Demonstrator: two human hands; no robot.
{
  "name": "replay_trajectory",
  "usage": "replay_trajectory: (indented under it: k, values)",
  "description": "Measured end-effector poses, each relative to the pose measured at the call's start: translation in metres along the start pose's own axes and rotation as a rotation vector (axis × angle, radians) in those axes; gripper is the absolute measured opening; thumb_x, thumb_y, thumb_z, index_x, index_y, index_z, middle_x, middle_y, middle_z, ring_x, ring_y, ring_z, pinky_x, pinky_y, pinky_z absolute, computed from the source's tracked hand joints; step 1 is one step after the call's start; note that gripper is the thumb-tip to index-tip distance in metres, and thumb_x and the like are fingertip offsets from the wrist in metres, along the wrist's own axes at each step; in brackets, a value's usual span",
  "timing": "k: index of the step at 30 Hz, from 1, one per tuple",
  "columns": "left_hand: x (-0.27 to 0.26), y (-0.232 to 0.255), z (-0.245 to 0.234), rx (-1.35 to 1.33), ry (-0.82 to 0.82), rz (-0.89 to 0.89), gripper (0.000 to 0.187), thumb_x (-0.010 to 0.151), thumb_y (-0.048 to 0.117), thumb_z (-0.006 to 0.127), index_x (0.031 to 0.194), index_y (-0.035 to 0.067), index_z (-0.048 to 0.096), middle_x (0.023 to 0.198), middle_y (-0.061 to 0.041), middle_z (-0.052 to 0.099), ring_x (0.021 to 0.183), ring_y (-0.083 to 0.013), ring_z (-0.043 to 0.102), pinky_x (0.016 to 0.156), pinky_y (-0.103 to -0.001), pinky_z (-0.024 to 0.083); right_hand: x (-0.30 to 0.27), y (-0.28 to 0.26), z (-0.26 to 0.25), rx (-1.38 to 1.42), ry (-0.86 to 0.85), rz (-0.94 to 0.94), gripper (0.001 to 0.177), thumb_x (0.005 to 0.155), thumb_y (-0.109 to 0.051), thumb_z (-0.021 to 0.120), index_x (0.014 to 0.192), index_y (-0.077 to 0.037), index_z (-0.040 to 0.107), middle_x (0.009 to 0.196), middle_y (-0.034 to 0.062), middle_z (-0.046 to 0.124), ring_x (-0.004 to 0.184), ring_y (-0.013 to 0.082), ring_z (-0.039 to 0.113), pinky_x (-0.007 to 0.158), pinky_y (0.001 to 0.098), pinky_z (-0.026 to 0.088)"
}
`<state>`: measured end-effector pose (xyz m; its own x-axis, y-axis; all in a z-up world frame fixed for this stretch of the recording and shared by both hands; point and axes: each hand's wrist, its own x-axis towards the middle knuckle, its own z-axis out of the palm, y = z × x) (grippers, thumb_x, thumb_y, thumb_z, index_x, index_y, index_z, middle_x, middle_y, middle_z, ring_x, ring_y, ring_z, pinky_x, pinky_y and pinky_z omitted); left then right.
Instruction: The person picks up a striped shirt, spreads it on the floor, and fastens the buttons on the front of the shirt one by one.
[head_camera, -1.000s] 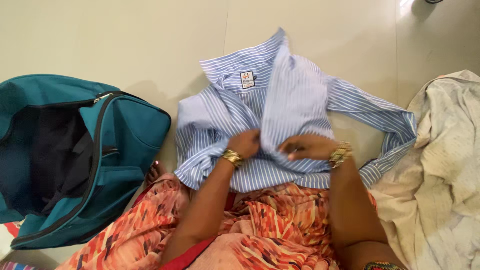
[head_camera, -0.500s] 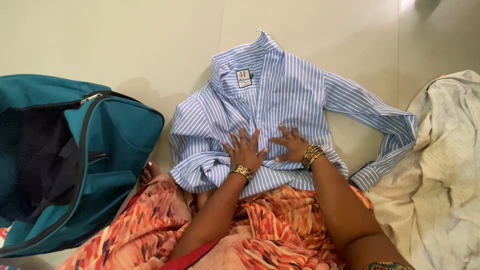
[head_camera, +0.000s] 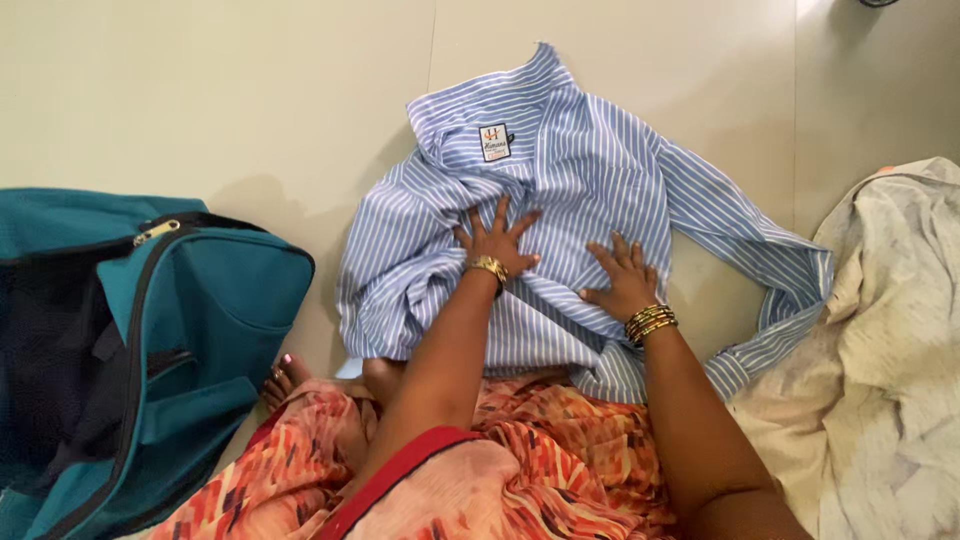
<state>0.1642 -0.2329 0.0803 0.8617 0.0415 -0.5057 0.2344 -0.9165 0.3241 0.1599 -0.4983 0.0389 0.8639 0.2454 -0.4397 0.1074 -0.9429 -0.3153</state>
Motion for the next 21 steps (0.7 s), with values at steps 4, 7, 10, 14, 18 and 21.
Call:
replay_trajectory:
  k: [4,7,10,14,18,21]
  values:
    - [0.042,-0.007,-0.028,0.007,0.009,-0.079,0.085,0.082,0.061,0.074,0.151,0.065,0.026,0.175,0.006,-0.007,0.156,-0.0501,-0.015,0.117,-0.080,-0.001,0.021,0.021,0.014,0.021,0.152,-0.072,0.095,0.074,-0.053,0.084,0.155,-0.041,0.036,0.173,0.0047,0.008,0.159,0.0366,0.000,0.124,0.0615,0.008]
    - [0.061,-0.001,-0.026,0.023,-0.038,-0.095,0.088,0.083,0.057,0.072,0.153,0.063,0.020,0.174,0.003,-0.014,0.152,-0.0524,-0.013,0.115,-0.079,0.005,0.026,0.027,0.010,0.052,0.192,-0.112,0.099,0.069,-0.049,0.087,0.154,-0.040,0.037,0.172,0.0055,0.009,0.159,0.0353,0.002,0.125,0.0590,0.009]
    - [0.041,0.009,0.003,0.092,-0.105,-0.064,0.091,0.084,0.063,0.071,0.156,0.060,0.016,0.172,-0.005,-0.017,0.152,-0.0543,-0.016,0.115,-0.078,0.010,0.026,0.018,-0.008,0.035,0.138,-0.046,0.104,0.066,-0.044,0.091,0.153,-0.042,0.035,0.172,0.0014,0.009,0.159,0.0317,0.002,0.125,0.0591,0.007]
    - [0.022,-0.016,0.046,-0.047,0.032,0.126,0.063,0.082,0.062,0.078,0.141,0.048,0.058,0.170,-0.014,0.013,0.152,-0.0509,0.008,0.116,-0.071,0.018,0.012,0.024,-0.013,0.031,0.102,0.019,0.105,0.067,-0.039,0.092,0.154,-0.045,0.033,0.172,-0.0022,0.008,0.159,0.0293,0.002,0.124,0.0621,0.005]
    - [0.049,-0.059,0.061,-0.750,0.313,0.156,0.042,0.084,0.057,0.072,0.111,0.026,0.079,0.118,-0.011,0.078,0.109,-0.0295,0.074,0.097,-0.044,0.056,0.001,0.030,-0.003,0.028,0.175,0.089,0.103,0.068,-0.035,0.090,0.154,-0.042,0.035,0.173,-0.0030,0.013,0.160,0.0278,0.005,0.123,0.0632,0.008]
    - [0.041,-0.075,0.060,-0.810,0.607,0.201,0.040,0.087,0.048,0.073,0.102,0.012,0.081,0.098,-0.010,0.080,0.092,-0.0248,0.075,0.088,-0.040,0.057,0.000,0.033,0.009,-0.008,0.240,0.161,0.099,0.071,-0.036,0.091,0.154,-0.035,0.037,0.169,0.0023,0.021,0.158,0.0248,0.011,0.124,0.0637,0.005]
